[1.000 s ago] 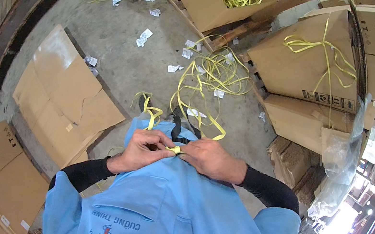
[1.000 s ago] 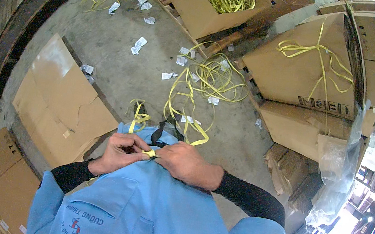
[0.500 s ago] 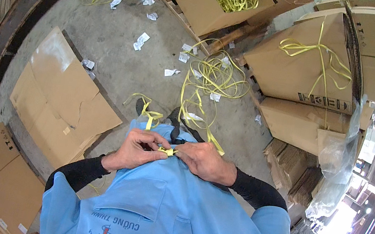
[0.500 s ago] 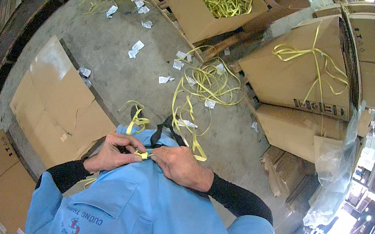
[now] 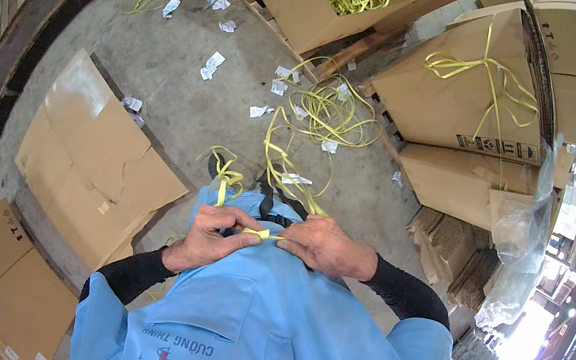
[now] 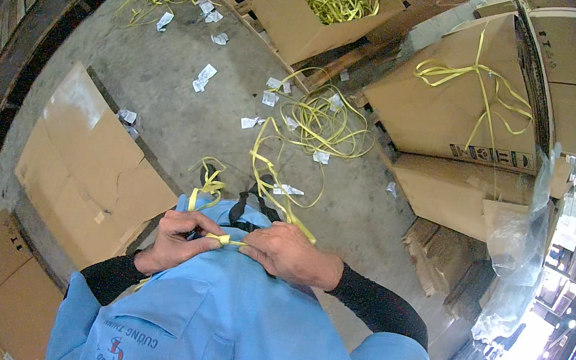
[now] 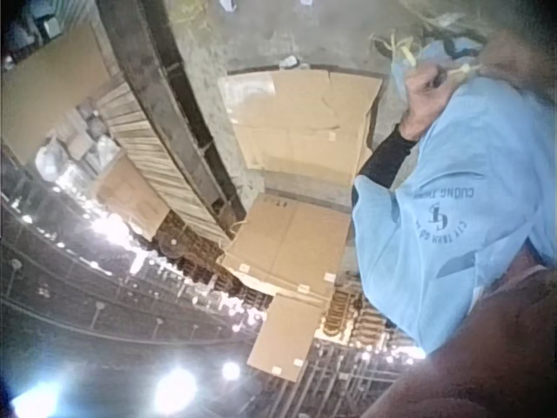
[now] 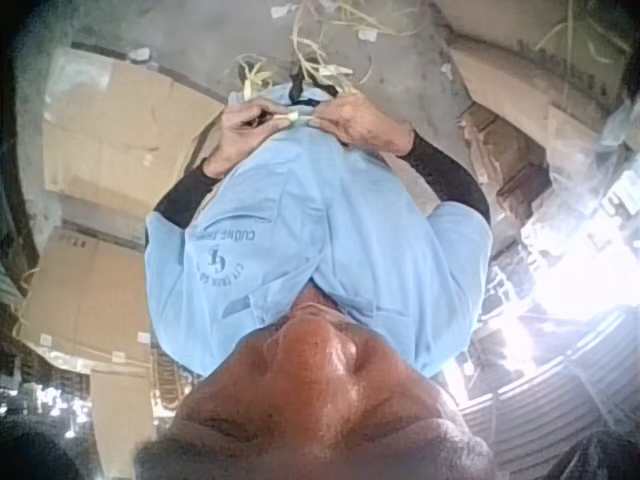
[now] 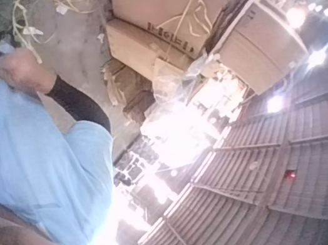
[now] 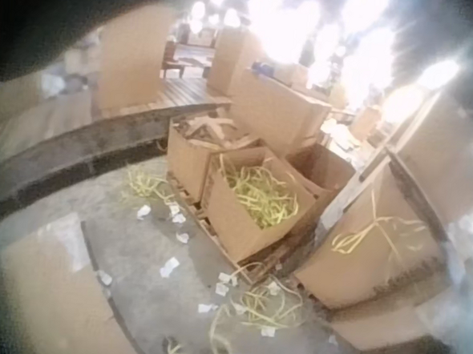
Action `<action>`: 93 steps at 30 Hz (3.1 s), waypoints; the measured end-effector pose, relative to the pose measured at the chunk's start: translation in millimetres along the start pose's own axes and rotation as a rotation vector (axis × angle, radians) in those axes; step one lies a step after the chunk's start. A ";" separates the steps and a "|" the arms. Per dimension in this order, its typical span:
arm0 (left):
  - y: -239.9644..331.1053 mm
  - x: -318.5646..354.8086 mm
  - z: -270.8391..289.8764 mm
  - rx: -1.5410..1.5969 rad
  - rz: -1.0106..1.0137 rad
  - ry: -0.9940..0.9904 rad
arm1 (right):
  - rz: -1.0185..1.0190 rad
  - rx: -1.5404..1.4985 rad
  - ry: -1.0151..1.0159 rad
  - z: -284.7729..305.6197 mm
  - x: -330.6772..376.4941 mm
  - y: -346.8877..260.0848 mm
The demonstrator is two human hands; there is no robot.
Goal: The person repeatedly picks up yellow plastic straps from the floor and from cardboard boxes, ties them into knots by hand, and places the knotted straps into a cardboard box. The person also picks up small white tags from the floor and attaches them to the straps before knotting.
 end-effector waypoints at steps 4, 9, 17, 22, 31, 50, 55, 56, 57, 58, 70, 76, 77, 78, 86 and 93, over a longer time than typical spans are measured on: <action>1.1 -0.2 -1.6 0.032 -0.069 0.019 | 0.004 0.009 0.030 -15.5 -3.5 -9.0; 2.9 1.7 1.1 -0.028 -0.219 0.117 | 0.072 -0.115 0.094 -14.3 -7.4 -7.3; 3.1 -3.2 2.0 0.033 -0.213 -0.025 | -0.012 -0.244 -0.057 -14.4 -1.3 -14.3; 7.9 -13.6 14.4 0.006 -0.275 -0.028 | -0.095 -0.339 -0.044 -4.6 -12.6 -3.6; 3.7 -31.1 16.4 -0.070 -0.250 -0.040 | -0.361 -0.659 0.015 -0.2 -25.3 -9.0; -16.2 -49.7 20.6 -0.323 -0.268 0.236 | -0.318 -1.620 0.265 -25.7 -40.7 7.1; -8.3 -56.1 20.7 -0.263 -0.209 0.228 | -0.441 -0.982 0.042 0.2 -40.4 1.2; -7.6 -57.8 19.9 -0.223 -0.196 0.214 | -0.368 -0.932 0.066 6.2 -39.6 -0.1; -8.2 -58.3 21.3 -0.061 -0.124 0.258 | -0.355 -0.961 0.128 8.7 -46.8 1.3; -9.6 -58.8 23.0 0.103 -0.049 0.302 | -0.234 -1.260 0.184 12.0 -48.3 1.8; -14.0 -55.1 34.7 0.371 0.285 -0.043 | -0.375 -1.198 -0.061 6.1 -42.7 14.1; -29.2 -58.0 39.9 -0.168 0.290 0.138 | -0.011 -1.592 0.432 8.1 -44.3 14.4; -31.7 -59.1 44.9 -0.278 0.229 0.201 | 0.085 -1.638 0.372 3.9 -44.2 12.6; -33.9 -59.4 47.4 -0.382 0.164 0.233 | 0.106 -1.662 0.206 -1.5 -45.1 11.2; -29.1 -53.7 39.7 -0.607 -0.556 -0.298 | -0.257 -1.601 -0.475 -6.8 -58.6 24.8; -37.7 -50.1 40.0 -0.651 -0.487 -0.221 | -0.302 -0.740 -0.189 6.8 -70.5 -5.2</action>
Point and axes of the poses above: each hand's wrist, its own x-axis away from the middle knuckle, its own z-axis out of the back of the hand, y = z × x, the point moved 2 cm from there along -x, towards the middle knuckle, and after that the axes turned 11 degrees about -z, right-handed, at the moved point
